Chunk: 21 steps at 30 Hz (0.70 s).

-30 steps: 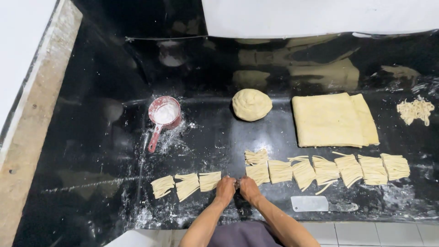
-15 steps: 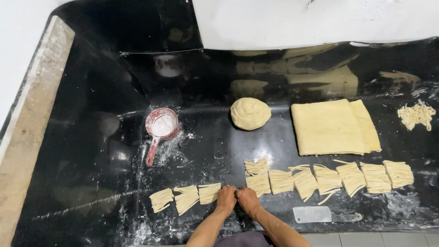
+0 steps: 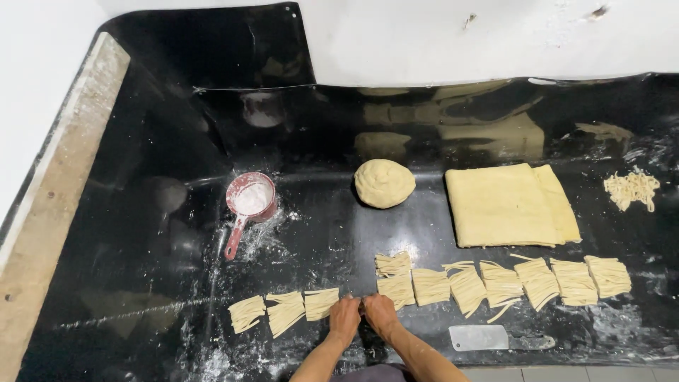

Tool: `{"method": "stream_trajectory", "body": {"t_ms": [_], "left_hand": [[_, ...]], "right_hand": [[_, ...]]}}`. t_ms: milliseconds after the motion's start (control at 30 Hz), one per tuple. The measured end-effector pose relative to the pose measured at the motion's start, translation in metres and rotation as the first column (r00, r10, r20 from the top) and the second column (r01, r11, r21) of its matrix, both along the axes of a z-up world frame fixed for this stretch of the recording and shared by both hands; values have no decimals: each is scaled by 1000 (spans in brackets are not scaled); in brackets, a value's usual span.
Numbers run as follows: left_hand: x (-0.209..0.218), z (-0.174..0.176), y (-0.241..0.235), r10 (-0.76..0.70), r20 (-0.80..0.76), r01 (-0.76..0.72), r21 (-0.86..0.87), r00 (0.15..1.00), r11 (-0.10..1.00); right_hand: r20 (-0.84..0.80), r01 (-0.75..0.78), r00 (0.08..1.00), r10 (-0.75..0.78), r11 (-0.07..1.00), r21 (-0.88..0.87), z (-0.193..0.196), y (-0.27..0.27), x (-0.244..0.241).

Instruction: The person arranges cut strips of dough on a black countertop, separating them into small bundles. They then transfer these bundles onto a large red tray, organizing them into neat rows. The person also handles a ball of dough and a red measuring cup containing flour.

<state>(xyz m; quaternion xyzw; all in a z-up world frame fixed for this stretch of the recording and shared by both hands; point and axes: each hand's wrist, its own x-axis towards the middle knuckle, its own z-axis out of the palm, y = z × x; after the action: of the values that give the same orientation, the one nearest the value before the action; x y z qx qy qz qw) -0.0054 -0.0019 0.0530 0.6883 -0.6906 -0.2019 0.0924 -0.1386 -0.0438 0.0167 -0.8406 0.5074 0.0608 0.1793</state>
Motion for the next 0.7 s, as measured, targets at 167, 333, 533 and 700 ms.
{"method": "stream_trajectory", "body": {"t_ms": [167, 333, 533, 700], "left_hand": [[9, 0, 5, -192, 60, 191, 21, 980, 981], [7, 5, 12, -277, 81, 272, 63, 958, 960], [3, -20, 12, -267, 139, 270, -2, 953, 963], [2, -14, 6, -290, 129, 283, 67, 948, 957]], "right_hand": [[-87, -75, 993, 75, 997, 3, 10, 2, 5], [-105, -139, 985, 134, 990, -39, -4, 6, 1], [16, -157, 987, 159, 985, -72, -13, 13, -6], [53, -37, 998, 36, 999, 17, -17, 11, -7]]}}
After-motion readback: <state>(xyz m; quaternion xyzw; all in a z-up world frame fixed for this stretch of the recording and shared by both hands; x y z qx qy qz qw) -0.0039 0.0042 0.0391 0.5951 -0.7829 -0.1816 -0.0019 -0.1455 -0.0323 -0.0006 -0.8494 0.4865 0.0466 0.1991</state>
